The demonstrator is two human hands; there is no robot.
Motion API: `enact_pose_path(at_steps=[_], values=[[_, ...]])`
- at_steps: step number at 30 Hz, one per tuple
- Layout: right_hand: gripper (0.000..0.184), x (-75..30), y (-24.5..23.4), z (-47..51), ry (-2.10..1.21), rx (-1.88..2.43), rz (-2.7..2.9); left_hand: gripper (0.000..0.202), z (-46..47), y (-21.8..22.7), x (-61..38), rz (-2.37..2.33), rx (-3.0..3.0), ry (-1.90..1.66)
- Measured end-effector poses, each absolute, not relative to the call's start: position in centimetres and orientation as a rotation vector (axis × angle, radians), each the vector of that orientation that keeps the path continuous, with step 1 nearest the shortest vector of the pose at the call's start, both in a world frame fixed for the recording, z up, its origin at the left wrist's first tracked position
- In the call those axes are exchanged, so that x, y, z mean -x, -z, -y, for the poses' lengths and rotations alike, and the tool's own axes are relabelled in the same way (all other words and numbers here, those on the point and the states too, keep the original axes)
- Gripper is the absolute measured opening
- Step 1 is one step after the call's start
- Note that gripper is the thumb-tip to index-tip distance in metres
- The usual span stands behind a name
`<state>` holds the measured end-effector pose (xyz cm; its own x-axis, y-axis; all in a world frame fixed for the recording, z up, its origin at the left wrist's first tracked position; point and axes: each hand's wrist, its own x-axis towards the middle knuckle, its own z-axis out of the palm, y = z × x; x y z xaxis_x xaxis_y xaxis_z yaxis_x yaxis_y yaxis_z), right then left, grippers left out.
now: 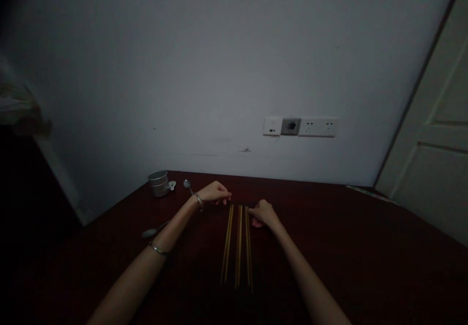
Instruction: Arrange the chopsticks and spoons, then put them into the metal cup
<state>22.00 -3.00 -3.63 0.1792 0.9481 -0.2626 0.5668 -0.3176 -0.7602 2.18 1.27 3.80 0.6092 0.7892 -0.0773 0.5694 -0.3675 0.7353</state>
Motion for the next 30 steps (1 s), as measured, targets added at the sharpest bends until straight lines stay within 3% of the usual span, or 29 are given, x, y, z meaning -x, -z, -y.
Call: enact_pose_path(at_steps=[7, 15, 21, 30], values=[[0.021, -22.5, 2.3, 2.6, -1.009, 1.856, 1.458, 0.034, -0.1, -8.1, 2.9, -1.094, -2.152, -0.531], [0.019, -21.9, -0.3, 5.3, -1.003, 1.762, 1.557, 0.015, -2.4, -3.4, 11.4, -1.436, -2.299, -0.259], [0.019, -23.0, -1.2, 6.0, -1.078, 1.682, 1.572, 0.012, -2.2, -0.4, 15.0, -1.586, -2.301, -0.131], [0.020, -23.7, -2.9, 6.6, -1.045, 1.625, 1.554, 0.018, -0.5, 0.2, 14.2, -1.858, -2.246, 0.012]])
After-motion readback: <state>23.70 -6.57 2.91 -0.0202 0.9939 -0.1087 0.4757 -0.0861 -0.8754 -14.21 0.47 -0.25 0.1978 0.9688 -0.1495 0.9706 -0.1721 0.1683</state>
